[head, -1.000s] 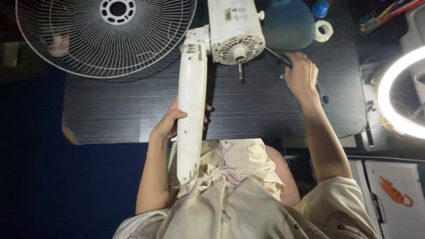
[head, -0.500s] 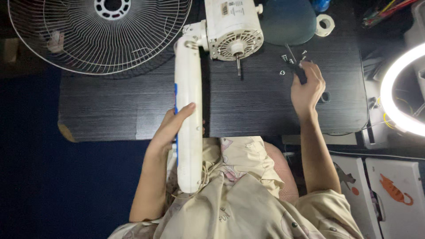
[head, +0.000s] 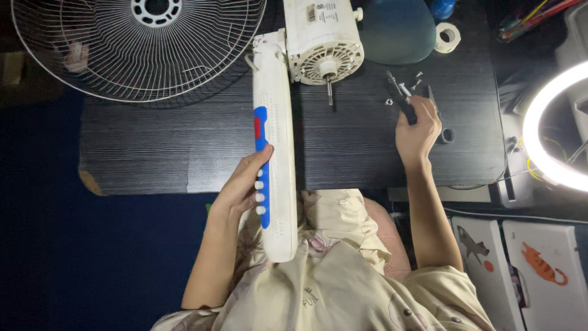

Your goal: The person disassembles a white electric fan by removing screws from the neck and motor housing using a screwdriver. They separate the neck from the motor and place the parts on the table.

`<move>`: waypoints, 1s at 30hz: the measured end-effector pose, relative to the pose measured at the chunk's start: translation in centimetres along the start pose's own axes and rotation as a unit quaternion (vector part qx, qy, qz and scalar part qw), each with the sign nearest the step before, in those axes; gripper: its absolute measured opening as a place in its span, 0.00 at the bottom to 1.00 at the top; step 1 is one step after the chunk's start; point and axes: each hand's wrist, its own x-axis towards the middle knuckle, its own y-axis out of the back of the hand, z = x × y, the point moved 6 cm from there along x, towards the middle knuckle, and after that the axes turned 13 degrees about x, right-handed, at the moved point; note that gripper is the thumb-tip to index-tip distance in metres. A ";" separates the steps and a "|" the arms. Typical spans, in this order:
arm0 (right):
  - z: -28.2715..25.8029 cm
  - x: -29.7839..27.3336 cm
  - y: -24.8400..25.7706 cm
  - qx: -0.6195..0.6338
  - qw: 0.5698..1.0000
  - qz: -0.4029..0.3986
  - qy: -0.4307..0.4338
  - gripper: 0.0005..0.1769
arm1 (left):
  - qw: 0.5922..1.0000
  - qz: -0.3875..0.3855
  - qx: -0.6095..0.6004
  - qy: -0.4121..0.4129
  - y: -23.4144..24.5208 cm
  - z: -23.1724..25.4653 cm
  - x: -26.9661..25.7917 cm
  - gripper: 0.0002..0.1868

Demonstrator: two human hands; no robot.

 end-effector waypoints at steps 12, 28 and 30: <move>0.3 -0.3 -0.1 0.005 1.000 0.020 0.014 0.10 | 0.986 -0.054 0.092 -0.126 -0.7 0.0 0.0 0.34; 0.7 -0.4 0.2 -0.006 1.000 0.028 0.001 0.11 | 0.944 0.066 0.321 -0.035 7.4 5.2 -4.8 0.37; 0.9 -0.5 0.2 -0.002 1.000 0.028 -0.006 0.11 | 0.921 0.075 0.381 0.012 8.6 6.1 -5.8 0.38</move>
